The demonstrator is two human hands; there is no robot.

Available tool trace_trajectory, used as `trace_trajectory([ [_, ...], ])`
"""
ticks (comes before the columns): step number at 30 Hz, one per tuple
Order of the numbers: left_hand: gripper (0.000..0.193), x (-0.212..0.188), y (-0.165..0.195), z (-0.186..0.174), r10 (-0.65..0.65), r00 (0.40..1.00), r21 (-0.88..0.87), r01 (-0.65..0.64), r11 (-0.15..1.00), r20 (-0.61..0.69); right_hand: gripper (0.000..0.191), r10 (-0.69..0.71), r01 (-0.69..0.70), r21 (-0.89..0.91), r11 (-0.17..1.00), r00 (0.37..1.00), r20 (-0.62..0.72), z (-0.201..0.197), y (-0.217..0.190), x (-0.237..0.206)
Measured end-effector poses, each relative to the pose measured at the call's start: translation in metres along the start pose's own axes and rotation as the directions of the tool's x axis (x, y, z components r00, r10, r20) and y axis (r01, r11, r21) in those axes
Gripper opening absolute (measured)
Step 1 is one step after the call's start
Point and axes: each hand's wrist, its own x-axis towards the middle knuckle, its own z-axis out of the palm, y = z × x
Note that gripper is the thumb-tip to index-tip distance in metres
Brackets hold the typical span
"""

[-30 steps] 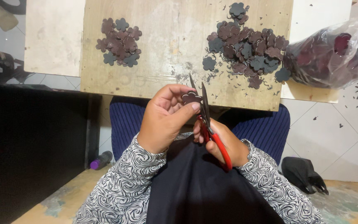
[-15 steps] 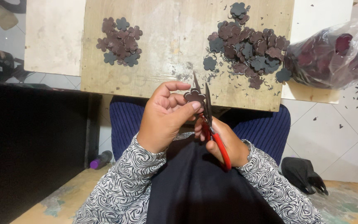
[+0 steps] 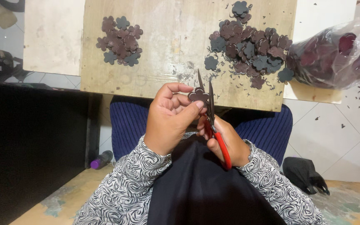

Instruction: The person sits at a workbench and uses red-handled scissors to trim excess material from the edges of dark flower-shaped fabric pieces, one piece at a time. They place each trimmed piece onto a growing pile on the board and set trimmed scraps aside, occasionally reaching for a new piece from the pile.

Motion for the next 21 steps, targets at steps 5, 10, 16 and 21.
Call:
trace_trajectory([
  [5,0.035,0.0005,-0.0019,0.0013,0.017,1.0,0.004,-0.017,1.0,-0.002,0.101,-0.03,0.031,0.053,0.998,0.999,-0.018,0.003,0.0005,0.0014],
  [10,0.036,0.0004,-0.0011,0.0013,0.014,1.0,0.002,-0.013,1.0,-0.019,0.085,-0.028,0.028,0.037,0.999,1.0,-0.005,0.0015,0.0028,0.0008],
  [16,0.039,0.0023,0.0014,-0.0002,-0.017,1.0,-0.003,0.017,1.0,-0.024,0.072,-0.012,0.01,0.089,0.996,1.0,0.019,-0.0001,0.0073,-0.0011],
  [21,0.039,0.004,0.0067,-0.0062,-0.039,0.999,0.059,0.039,0.997,-0.008,0.069,-0.011,0.005,0.088,0.996,0.998,0.061,-0.0027,0.0084,-0.0007],
])
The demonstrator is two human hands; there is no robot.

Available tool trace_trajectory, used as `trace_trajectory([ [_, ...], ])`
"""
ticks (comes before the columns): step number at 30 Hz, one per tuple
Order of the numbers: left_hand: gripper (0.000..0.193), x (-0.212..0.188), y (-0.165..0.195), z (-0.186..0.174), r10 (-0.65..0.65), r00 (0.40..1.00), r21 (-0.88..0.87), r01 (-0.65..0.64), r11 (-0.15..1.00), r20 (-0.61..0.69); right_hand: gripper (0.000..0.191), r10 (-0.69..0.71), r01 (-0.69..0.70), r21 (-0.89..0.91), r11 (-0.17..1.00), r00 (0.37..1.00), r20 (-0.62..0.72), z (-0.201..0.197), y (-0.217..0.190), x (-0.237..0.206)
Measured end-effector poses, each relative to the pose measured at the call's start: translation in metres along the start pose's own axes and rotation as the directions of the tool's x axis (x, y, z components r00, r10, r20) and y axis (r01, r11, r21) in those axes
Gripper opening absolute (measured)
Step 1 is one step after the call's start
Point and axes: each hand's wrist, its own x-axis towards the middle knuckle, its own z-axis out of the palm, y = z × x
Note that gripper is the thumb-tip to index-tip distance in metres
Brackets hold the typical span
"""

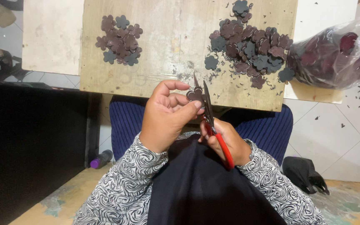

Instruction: The person sits at a workbench and uses red-handled scissors to trim excess material from the edges of dark flower-shaped fabric pieces, one piece at a time. They place each trimmed piece onto a growing pile on the board and set trimmed scraps aside, occasionally reaching for a new piece from the pile.

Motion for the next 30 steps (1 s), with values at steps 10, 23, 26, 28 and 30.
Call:
trace_trajectory([
  [10,0.04,-0.001,0.003,-0.003,-0.01,1.0,0.004,0.01,1.0,0.007,0.084,-0.014,0.014,-0.021,1.0,1.0,0.027,-0.001,-0.004,0.002],
  [23,0.04,0.001,0.0,-0.004,-0.018,1.0,0.018,0.018,1.0,0.016,0.087,0.016,-0.018,0.039,0.999,0.999,0.036,-0.002,0.006,-0.001],
  [26,0.04,0.001,0.003,-0.006,-0.029,0.999,-0.002,0.029,1.0,0.029,0.08,0.006,-0.008,0.027,1.0,0.999,0.053,-0.003,0.003,0.0],
  [28,0.04,0.001,0.004,-0.007,-0.042,0.999,0.004,0.042,0.999,0.024,0.088,0.037,-0.039,0.037,0.999,0.998,0.052,-0.002,0.0,0.001],
  [30,0.039,0.001,0.005,-0.006,-0.045,0.999,0.01,0.045,0.999,0.018,0.094,0.036,-0.038,0.029,0.999,0.998,0.056,-0.002,-0.003,0.001],
])
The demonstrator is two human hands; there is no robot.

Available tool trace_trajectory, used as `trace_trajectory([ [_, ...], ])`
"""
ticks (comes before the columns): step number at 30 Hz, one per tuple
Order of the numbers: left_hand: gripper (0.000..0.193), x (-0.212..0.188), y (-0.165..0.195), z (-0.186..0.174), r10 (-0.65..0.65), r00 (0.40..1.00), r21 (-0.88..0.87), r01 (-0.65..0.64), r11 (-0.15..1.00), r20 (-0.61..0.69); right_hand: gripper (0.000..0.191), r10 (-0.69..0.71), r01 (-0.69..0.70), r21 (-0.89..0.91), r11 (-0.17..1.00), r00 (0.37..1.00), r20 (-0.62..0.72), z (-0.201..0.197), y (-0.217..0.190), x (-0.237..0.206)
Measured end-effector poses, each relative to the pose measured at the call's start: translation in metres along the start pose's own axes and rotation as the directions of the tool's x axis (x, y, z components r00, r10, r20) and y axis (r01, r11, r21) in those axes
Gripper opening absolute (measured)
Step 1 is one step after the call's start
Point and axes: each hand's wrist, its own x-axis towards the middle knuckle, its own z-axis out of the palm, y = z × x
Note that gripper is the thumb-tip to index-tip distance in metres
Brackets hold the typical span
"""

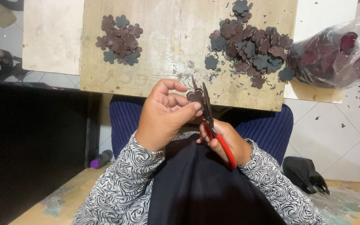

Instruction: The person sits at a workbench and uses red-handled scissors to trim excess material from the edges of dark flower-shaped fabric pieces, one piece at a time. They place each trimmed piece onto a growing pile on the board and set trimmed scraps aside, occasionally reaching for a new piece from the pile.

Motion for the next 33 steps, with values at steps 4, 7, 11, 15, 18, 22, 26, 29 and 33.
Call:
trace_trajectory([
  [4,0.038,-0.001,-0.001,0.004,0.016,1.0,-0.007,-0.016,1.0,-0.006,0.103,-0.041,0.041,-0.032,0.999,0.999,0.003,0.001,-0.004,0.0],
  [7,0.037,-0.001,-0.003,0.006,0.022,1.0,-0.028,-0.022,0.999,-0.012,0.107,-0.064,0.063,-0.041,0.997,0.998,-0.01,0.001,-0.002,0.001],
  [11,0.037,0.0,-0.005,0.007,0.037,0.999,-0.027,-0.038,0.999,-0.007,0.105,-0.066,0.065,-0.031,0.997,0.997,-0.028,0.001,0.002,0.001],
  [15,0.036,0.001,-0.006,0.007,0.038,0.999,-0.022,-0.038,0.999,-0.003,0.101,-0.026,0.027,0.031,0.999,0.999,-0.021,-0.001,0.006,0.0],
  [18,0.037,0.002,-0.005,0.005,0.042,0.999,-0.012,-0.042,0.999,0.011,0.097,-0.018,0.018,0.026,0.999,1.0,-0.011,-0.003,0.006,0.0],
  [22,0.039,0.002,-0.002,0.003,0.016,1.0,-0.021,-0.016,1.0,0.02,0.096,-0.014,0.014,0.018,1.0,1.0,-0.009,-0.004,0.005,-0.001],
  [26,0.04,0.003,0.0,0.001,-0.005,1.0,-0.001,0.005,1.0,0.008,0.081,-0.025,0.025,-0.044,0.999,1.0,-0.003,-0.006,0.003,-0.002],
  [29,0.039,0.002,0.003,-0.002,-0.004,0.999,-0.002,0.004,1.0,0.036,0.078,-0.012,0.013,-0.062,0.998,1.0,0.003,-0.007,0.001,-0.001],
  [33,0.04,0.002,0.007,-0.005,-0.023,0.999,0.053,0.02,0.998,0.046,0.079,-0.028,0.029,-0.062,0.998,1.0,0.011,-0.007,-0.002,0.0],
])
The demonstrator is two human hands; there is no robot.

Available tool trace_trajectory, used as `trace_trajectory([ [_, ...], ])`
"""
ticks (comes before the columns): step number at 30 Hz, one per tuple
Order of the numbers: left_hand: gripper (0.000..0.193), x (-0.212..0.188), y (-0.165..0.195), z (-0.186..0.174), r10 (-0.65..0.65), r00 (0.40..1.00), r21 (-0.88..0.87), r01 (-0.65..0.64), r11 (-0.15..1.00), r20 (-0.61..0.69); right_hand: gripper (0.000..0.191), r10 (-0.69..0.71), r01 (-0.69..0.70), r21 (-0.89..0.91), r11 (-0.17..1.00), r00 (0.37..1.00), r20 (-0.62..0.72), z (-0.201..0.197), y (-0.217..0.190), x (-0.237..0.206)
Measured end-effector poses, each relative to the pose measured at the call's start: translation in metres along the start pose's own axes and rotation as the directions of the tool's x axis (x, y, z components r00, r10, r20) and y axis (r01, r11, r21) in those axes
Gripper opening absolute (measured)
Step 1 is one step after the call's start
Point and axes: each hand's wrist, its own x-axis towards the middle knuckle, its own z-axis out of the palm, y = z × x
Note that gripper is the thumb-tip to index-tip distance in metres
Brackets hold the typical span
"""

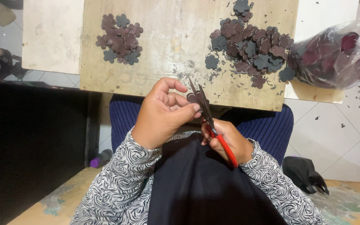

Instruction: The person sits at a workbench and uses red-handled scissors to trim excess material from the edges of dark flower-shaped fabric pieces, one piece at a time. They place each trimmed piece onto a growing pile on the board and set trimmed scraps aside, occasionally reaching for a new piece from the pile.

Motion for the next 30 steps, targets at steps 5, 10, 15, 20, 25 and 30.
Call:
trace_trajectory([
  [5,0.039,-0.002,0.005,-0.004,-0.01,1.0,0.081,0.008,0.997,0.028,0.071,-0.013,0.014,-0.055,0.998,1.0,0.016,-0.001,0.001,0.0],
  [10,0.039,-0.003,0.007,-0.005,-0.012,1.0,0.105,0.009,0.994,0.026,0.066,0.034,-0.034,-0.122,0.992,0.999,0.003,-0.002,0.002,0.0],
  [15,0.037,-0.001,0.001,-0.006,0.002,0.999,0.074,-0.005,0.997,0.043,0.075,-0.016,0.014,-0.139,0.99,1.0,-0.01,-0.001,-0.002,0.002],
  [20,0.037,0.001,-0.011,-0.006,0.02,0.998,0.003,-0.021,1.0,0.053,0.09,-0.001,-0.002,-0.051,0.999,0.998,-0.056,0.003,0.004,0.001],
  [25,0.021,0.003,-0.017,-0.007,0.029,0.999,0.024,-0.03,0.999,0.024,0.086,0.004,0.003,0.056,0.998,0.994,-0.109,0.004,0.012,-0.001],
  [30,0.013,0.004,-0.018,-0.006,0.004,1.0,-0.061,-0.004,0.998,-0.006,0.086,0.027,-0.02,0.061,0.998,0.994,-0.11,0.004,0.013,0.0],
])
